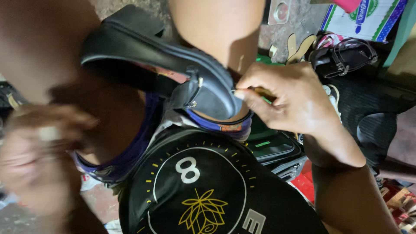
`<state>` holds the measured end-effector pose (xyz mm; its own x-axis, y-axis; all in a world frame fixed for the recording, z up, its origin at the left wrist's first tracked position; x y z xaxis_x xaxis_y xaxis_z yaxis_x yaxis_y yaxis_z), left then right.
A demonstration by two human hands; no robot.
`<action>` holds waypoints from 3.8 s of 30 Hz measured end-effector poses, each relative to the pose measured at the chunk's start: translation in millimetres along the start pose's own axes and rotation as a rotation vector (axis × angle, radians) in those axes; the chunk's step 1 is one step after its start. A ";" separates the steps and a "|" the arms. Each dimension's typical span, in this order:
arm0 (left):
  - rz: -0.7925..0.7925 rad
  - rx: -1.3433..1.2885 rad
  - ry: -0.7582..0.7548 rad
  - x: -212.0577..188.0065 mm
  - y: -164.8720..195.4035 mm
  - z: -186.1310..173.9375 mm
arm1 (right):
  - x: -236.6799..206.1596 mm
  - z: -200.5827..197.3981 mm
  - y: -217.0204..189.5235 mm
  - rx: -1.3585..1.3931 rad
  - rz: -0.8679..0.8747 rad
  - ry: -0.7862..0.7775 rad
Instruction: The person sits on the floor with a black shoe on their lap and hand-stitches the shoe upper to the sole using a needle and thread, pulling stitches tight along the edge and turning the shoe as they sew, then holds up the stitched shoe at the end.
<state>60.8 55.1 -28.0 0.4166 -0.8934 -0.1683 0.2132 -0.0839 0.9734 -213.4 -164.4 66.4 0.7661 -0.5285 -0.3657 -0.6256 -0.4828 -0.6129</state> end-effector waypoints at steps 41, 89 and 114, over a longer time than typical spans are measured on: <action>0.133 0.600 -0.420 75.1 22.9 105.3 | -7.7 -1.4 0.0 0.062 0.062 -0.034; -0.127 0.259 -0.710 84.7 4.2 128.0 | -11.5 -12.9 -6.4 -0.721 -0.128 0.109; 0.670 0.705 -0.569 65.4 87.2 213.0 | -42.0 -46.4 20.0 -0.332 0.031 0.270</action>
<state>-81.6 -104.7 78.9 -0.2422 -0.9084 0.3409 -0.5243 0.4182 0.7418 -264.9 -184.2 102.0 0.7074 -0.6892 -0.1569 -0.6953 -0.6386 -0.3298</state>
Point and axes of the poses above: each hand's wrist, its own x-axis towards the middle knuckle, its own z-axis out of the palm, y = z × x, the point moved 5 cm from there along x, towards the middle knuckle, and after that the axes turned 2 degrees about z, right-handed, at the moved point
